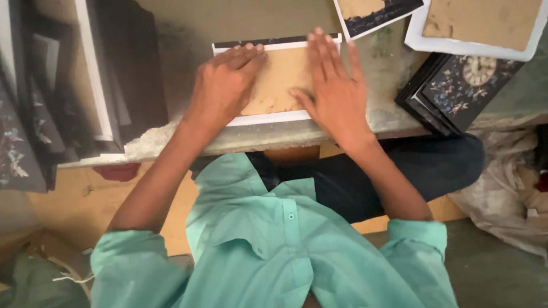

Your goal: The person assembles small photo frames by placing a printed image of a clock into a frame, pressing the edges, and stacking the finished units. The person also peels off small pieces of paper from the printed image before inserting it into the frame.

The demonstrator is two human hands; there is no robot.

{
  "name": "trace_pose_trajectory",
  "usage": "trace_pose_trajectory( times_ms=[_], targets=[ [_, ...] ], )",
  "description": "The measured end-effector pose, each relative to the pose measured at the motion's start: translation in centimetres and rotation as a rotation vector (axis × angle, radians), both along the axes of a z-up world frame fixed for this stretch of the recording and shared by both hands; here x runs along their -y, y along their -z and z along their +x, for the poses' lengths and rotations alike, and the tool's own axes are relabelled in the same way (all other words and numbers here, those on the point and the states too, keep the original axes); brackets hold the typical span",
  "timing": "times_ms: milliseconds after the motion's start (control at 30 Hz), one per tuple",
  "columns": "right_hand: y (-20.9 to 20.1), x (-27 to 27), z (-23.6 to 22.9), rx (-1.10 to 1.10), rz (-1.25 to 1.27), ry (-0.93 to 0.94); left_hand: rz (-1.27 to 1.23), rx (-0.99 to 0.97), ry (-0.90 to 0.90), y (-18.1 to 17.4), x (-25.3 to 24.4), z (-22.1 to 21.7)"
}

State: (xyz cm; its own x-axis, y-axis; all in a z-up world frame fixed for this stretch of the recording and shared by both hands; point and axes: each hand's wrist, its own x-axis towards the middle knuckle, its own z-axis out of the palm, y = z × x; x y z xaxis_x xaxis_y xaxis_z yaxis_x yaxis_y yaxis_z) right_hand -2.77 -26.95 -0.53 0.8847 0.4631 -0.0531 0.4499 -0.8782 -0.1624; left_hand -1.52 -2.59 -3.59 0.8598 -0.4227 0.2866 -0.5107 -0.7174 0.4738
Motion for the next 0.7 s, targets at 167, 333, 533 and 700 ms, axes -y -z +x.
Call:
trace_pose_trajectory(
  times_ms=[167, 333, 533, 700],
  targets=[
    [0.3, 0.9, -0.8, 0.017, -0.017, 0.105, 0.347, -0.362, -0.138, -2.2, 5.4, 0.0],
    [-0.3, 0.7, -0.4, 0.037, -0.036, 0.089, 0.061, -0.112, -0.051, -1.8, 5.7, -0.9],
    [-2.2, 0.2, -1.0, -0.021, -0.071, 0.352, 0.339, -0.207, -0.350, -0.8, -1.6, -4.9],
    [-1.1, -1.8, -2.2, -0.039, 0.166, 0.159, 0.299, 0.114, -0.246, -2.7, 3.6, -1.4]
  ],
)
